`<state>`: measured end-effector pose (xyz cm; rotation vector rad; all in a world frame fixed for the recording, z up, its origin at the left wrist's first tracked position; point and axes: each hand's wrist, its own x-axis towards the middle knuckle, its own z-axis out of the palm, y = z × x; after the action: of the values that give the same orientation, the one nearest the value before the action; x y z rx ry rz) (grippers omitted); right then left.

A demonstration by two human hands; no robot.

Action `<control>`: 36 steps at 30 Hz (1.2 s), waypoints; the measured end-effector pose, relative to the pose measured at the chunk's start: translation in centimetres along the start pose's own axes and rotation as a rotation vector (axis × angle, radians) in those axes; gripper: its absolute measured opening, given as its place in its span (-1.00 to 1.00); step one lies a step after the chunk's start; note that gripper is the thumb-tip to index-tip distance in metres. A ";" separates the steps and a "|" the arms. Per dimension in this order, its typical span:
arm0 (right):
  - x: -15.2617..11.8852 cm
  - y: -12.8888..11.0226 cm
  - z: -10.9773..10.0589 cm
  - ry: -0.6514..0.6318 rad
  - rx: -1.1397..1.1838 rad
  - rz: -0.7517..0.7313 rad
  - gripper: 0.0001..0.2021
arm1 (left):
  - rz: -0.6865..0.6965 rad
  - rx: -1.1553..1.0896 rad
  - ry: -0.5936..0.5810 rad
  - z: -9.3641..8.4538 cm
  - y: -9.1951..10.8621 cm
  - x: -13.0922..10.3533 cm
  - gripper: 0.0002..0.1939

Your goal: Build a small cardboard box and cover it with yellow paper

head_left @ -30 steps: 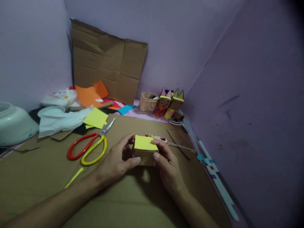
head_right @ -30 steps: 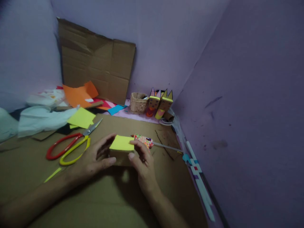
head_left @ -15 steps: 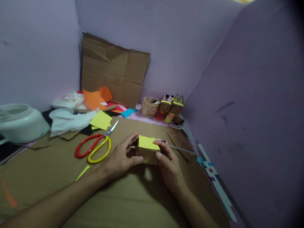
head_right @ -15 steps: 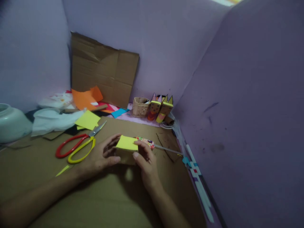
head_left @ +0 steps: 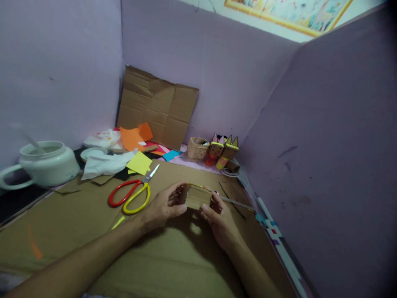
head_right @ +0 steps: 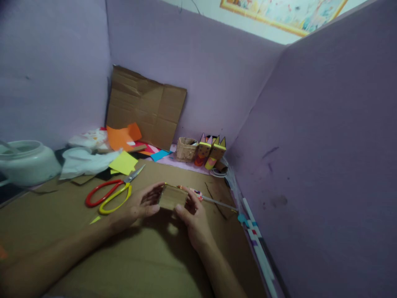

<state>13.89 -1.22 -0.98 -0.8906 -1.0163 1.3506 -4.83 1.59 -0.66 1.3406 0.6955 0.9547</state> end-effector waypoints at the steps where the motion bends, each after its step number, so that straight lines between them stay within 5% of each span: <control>1: 0.0 0.1 -0.1 -0.013 -0.024 -0.014 -0.44 | -0.002 -0.003 0.005 -0.1 -0.1 0.0 -0.20; 14: 0.3 0.8 -0.2 -0.028 -0.156 -0.134 -0.30 | 0.071 0.033 0.127 0.4 -0.2 0.3 -0.18; 20: 0.5 1.4 -0.2 0.091 -0.217 -0.184 -0.36 | 0.033 0.133 0.215 0.8 0.2 0.1 -0.22; 27: -0.1 0.7 -0.3 0.042 -0.254 -0.243 -0.31 | 0.076 0.151 0.110 0.8 0.4 -0.2 -0.32; 33: -0.4 0.9 0.2 0.074 -0.388 -0.240 -0.27 | -0.027 0.614 0.417 1.1 -0.4 0.6 -0.21; 36: -0.2 1.0 0.5 0.121 -0.449 -0.228 -0.22 | -0.111 0.833 0.472 1.3 -0.2 0.8 -0.10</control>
<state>13.05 -1.43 -1.79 -1.1331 -1.3092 0.8789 -3.27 1.67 -0.60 1.7701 1.6370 0.9326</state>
